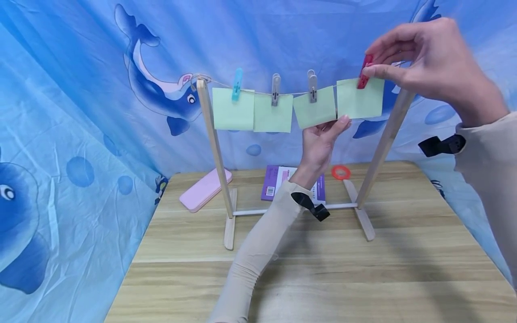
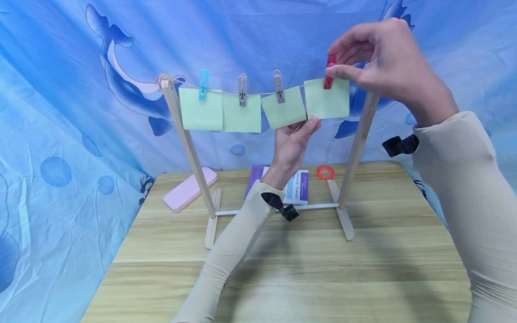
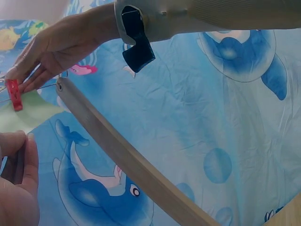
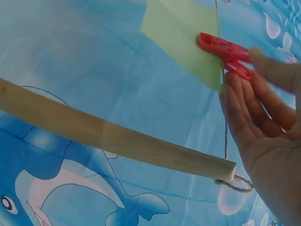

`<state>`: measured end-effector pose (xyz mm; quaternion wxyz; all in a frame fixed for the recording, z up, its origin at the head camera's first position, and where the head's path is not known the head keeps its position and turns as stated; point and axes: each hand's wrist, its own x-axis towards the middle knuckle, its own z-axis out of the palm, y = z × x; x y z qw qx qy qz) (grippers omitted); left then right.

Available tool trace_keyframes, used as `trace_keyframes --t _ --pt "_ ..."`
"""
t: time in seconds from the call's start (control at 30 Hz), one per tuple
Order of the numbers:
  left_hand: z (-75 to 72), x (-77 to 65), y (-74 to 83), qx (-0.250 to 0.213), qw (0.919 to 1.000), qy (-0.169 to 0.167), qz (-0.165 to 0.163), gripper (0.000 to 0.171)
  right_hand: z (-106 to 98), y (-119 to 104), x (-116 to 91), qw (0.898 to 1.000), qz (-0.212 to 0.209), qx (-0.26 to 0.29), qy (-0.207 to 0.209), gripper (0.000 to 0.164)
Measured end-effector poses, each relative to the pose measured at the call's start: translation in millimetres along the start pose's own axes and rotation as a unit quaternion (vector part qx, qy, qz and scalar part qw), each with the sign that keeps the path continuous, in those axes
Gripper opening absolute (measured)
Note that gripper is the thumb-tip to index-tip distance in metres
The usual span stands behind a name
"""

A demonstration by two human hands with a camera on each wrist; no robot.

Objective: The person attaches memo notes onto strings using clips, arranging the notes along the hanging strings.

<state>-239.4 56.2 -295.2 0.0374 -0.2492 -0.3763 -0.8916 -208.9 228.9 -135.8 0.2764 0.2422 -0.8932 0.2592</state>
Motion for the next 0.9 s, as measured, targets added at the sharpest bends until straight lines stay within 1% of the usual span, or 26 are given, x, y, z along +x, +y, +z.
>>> trace_keyframes --t 0.07,0.2,0.33,0.43,0.53,0.67,0.77,0.9 --pt "-0.1 1.1 -0.5 -0.007 1.0 -0.001 0.001 0.04 1 1 -1 1.0 -0.001 -0.001 -0.003 0.035" --pt "-1.5 2.6 -1.4 -0.013 0.9999 -0.006 0.007 0.043 3 2 -2 1.0 -0.002 0.0 0.001 0.04" --pt "-4.5 2.4 -2.0 -0.005 0.9998 -0.013 0.017 0.046 6 4 -3 1.0 -0.002 -0.001 0.005 0.043" --pt "-6.5 1.4 -1.9 0.006 0.9997 -0.012 0.022 0.049 8 6 -6 1.0 -0.008 0.001 0.008 0.046" --pt "-8.0 0.0 -1.8 0.019 0.9997 -0.006 0.016 0.045 9 6 -9 0.999 -0.019 0.011 0.024 0.047" --pt "-11.8 -2.8 -2.6 0.068 0.9976 -0.014 -0.002 0.039 9 4 -15 0.997 -0.038 0.033 0.061 0.046" --pt "-16.4 -5.9 -2.9 0.119 0.9922 -0.029 -0.025 0.039 7 1 -20 0.994 -0.047 0.045 0.086 0.044" --pt "-23.3 -11.8 -2.4 0.164 0.9834 -0.051 -0.06 0.038 6 -2 -28 0.991 -0.058 0.059 0.103 0.042"
